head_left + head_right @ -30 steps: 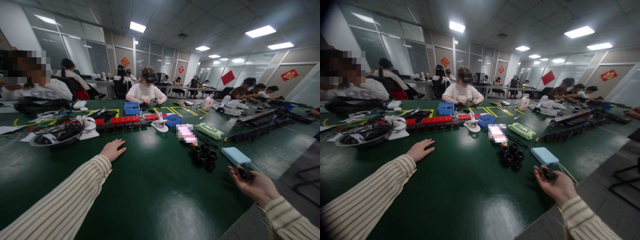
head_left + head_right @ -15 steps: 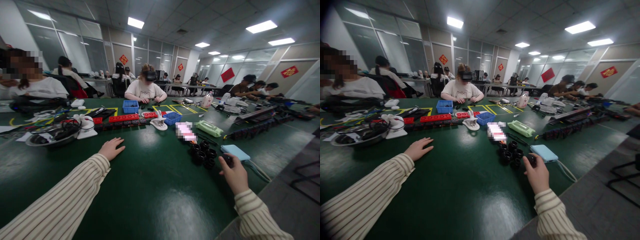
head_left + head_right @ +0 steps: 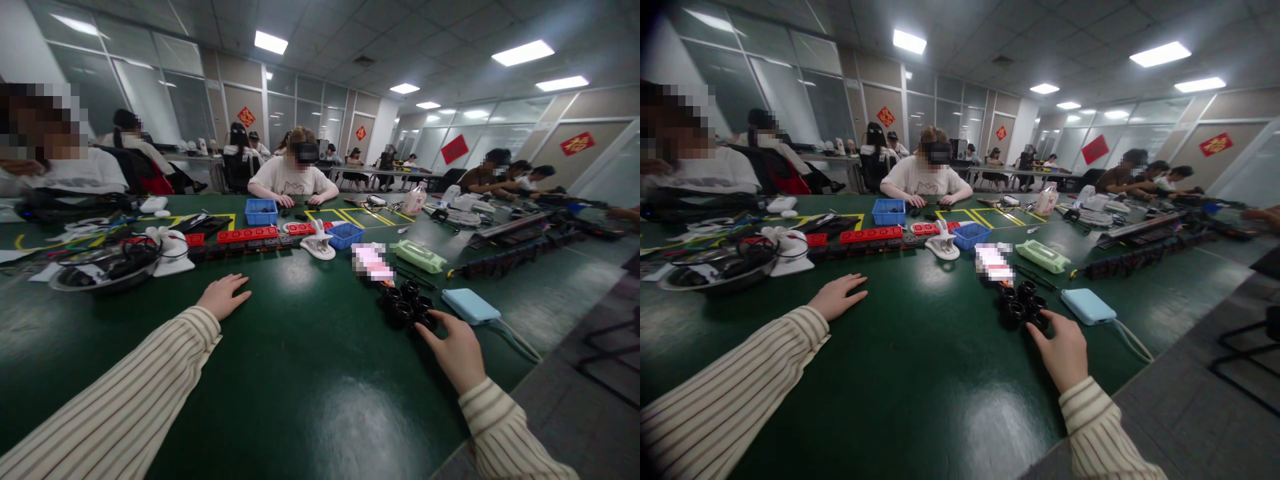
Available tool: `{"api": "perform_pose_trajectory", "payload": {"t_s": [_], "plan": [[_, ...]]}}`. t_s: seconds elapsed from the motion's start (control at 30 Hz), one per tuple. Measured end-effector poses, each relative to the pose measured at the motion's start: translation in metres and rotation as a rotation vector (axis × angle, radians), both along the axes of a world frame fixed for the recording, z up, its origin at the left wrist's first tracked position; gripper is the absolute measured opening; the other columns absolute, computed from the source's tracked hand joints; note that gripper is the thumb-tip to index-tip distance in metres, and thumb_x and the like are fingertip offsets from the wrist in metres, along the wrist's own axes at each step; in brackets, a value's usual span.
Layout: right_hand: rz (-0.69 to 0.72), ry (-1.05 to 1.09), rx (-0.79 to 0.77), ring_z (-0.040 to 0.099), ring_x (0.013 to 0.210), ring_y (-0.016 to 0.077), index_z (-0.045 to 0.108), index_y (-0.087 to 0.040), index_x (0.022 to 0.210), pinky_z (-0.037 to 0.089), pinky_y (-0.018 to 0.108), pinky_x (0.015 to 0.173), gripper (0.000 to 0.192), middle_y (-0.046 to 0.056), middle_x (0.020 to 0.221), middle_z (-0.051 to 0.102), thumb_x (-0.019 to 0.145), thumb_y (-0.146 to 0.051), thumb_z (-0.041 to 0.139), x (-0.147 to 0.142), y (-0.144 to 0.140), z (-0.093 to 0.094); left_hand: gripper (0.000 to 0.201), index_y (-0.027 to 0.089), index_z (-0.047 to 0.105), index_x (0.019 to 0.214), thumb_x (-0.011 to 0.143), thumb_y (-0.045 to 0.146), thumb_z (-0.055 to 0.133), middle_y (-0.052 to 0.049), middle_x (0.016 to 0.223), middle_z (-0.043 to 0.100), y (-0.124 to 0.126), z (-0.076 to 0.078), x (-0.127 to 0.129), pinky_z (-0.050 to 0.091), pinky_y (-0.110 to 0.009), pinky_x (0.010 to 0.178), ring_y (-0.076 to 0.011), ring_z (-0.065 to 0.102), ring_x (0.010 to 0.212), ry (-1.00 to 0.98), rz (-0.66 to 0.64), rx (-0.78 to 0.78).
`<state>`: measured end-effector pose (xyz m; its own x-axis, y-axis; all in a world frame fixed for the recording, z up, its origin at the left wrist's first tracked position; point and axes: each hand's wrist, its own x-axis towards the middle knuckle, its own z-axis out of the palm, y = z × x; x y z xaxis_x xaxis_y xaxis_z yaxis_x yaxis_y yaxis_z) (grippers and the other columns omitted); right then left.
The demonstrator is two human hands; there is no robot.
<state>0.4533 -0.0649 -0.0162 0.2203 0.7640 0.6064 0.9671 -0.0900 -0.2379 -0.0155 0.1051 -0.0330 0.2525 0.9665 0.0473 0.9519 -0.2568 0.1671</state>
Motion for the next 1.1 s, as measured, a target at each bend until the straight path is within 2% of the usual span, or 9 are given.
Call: {"api": "perform_pose_trajectory", "payload": {"t_s": [0.17,0.23,0.33,0.43,0.57,0.67,0.83,0.97,1.1], "plan": [[-0.078,-0.016,-0.091,0.055,0.084,0.0286,0.058,-0.015,0.099,0.040,0.039,0.069,0.059,0.010,0.091,0.063,0.075,-0.065,0.038,-0.003,-0.002,0.001,0.064,0.018,0.040,0.131,0.080,0.055,0.030,-0.007,0.140,0.036,0.000,0.000,-0.001,0.026,-0.042,0.104,-0.0252,0.028,0.130,-0.005,0.000,-0.001],[-0.143,0.038,-0.030,0.055,0.081,0.0288,0.054,-0.014,0.105,0.040,0.038,0.066,0.065,0.011,0.089,0.062,0.071,-0.068,0.041,-0.005,-0.006,0.002,0.064,0.018,0.040,0.131,0.081,0.055,0.030,-0.007,0.140,0.036,0.000,0.000,-0.001,0.026,-0.041,0.104,-0.0248,0.028,0.130,-0.005,0.001,0.001],[-0.214,0.079,0.172,0.054,0.077,0.0273,0.051,-0.011,0.108,0.040,0.039,0.068,0.069,0.013,0.090,0.059,0.072,-0.069,0.041,-0.009,-0.013,0.010,0.064,0.018,0.041,0.131,0.081,0.055,0.030,-0.008,0.140,0.036,0.001,-0.001,-0.001,0.026,-0.041,0.104,-0.0252,0.028,0.130,-0.010,-0.002,-0.001],[-0.089,0.001,0.220,0.053,0.084,0.0265,0.057,-0.013,0.096,0.038,0.039,0.075,0.052,0.012,0.091,0.058,0.081,-0.058,0.037,-0.019,-0.010,0.026,0.063,0.018,0.041,0.131,0.081,0.055,0.031,-0.008,0.140,0.036,0.000,-0.001,-0.001,0.026,-0.042,0.103,-0.0258,0.029,0.130,-0.023,-0.004,0.007],[0.100,-0.098,0.036,0.052,0.091,0.0250,0.058,-0.016,0.097,0.036,0.036,0.079,0.032,0.009,0.095,0.060,0.083,-0.040,0.043,-0.044,0.016,0.055,0.062,0.019,0.042,0.130,0.080,0.055,0.031,-0.007,0.140,0.037,-0.001,0.000,-0.001,0.026,-0.042,0.103,-0.0254,0.029,0.130,-0.034,0.003,0.012],[0.098,-0.223,-0.207,0.052,0.092,0.0246,0.057,-0.018,0.098,0.034,0.035,0.077,0.023,0.008,0.092,0.062,0.082,-0.032,0.048,-0.064,0.040,0.069,0.062,0.019,0.042,0.130,0.081,0.054,0.032,-0.007,0.140,0.037,-0.002,0.001,0.000,0.026,-0.042,0.103,-0.0251,0.029,0.130,-0.030,0.010,0.011],[-0.051,-0.386,-0.445,0.053,0.092,0.0269,0.053,-0.014,0.100,0.031,0.035,0.072,0.025,0.011,0.086,0.063,0.078,-0.025,0.056,-0.078,0.063,0.069,0.061,0.019,0.041,0.131,0.081,0.054,0.032,-0.007,0.140,0.037,-0.003,0.002,0.001,0.025,-0.040,0.104,-0.0245,0.029,0.130,-0.016,0.007,0.014],[-0.040,-0.388,-0.513,0.054,0.091,0.0250,0.052,-0.014,0.096,0.029,0.032,0.068,0.021,0.009,0.085,0.063,0.077,-0.019,0.058,-0.076,0.071,0.067,0.061,0.019,0.041,0.131,0.082,0.053,0.032,-0.007,0.140,0.036,-0.003,0.002,0.001,0.025,-0.042,0.104,-0.0250,0.029,0.130,-0.010,0.001,0.008],[0.049,-0.353,-0.537,0.054,0.087,0.0221,0.053,-0.016,0.085,0.027,0.029,0.067,0.012,0.007,0.083,0.061,0.076,-0.017,0.060,-0.085,0.067,0.071,0.060,0.019,0.041,0.131,0.082,0.052,0.032,-0.007,0.140,0.037,-0.003,0.002,0.002,0.026,-0.043,0.104,-0.0251,0.029,0.130,-0.006,0.007,0.010]]}}
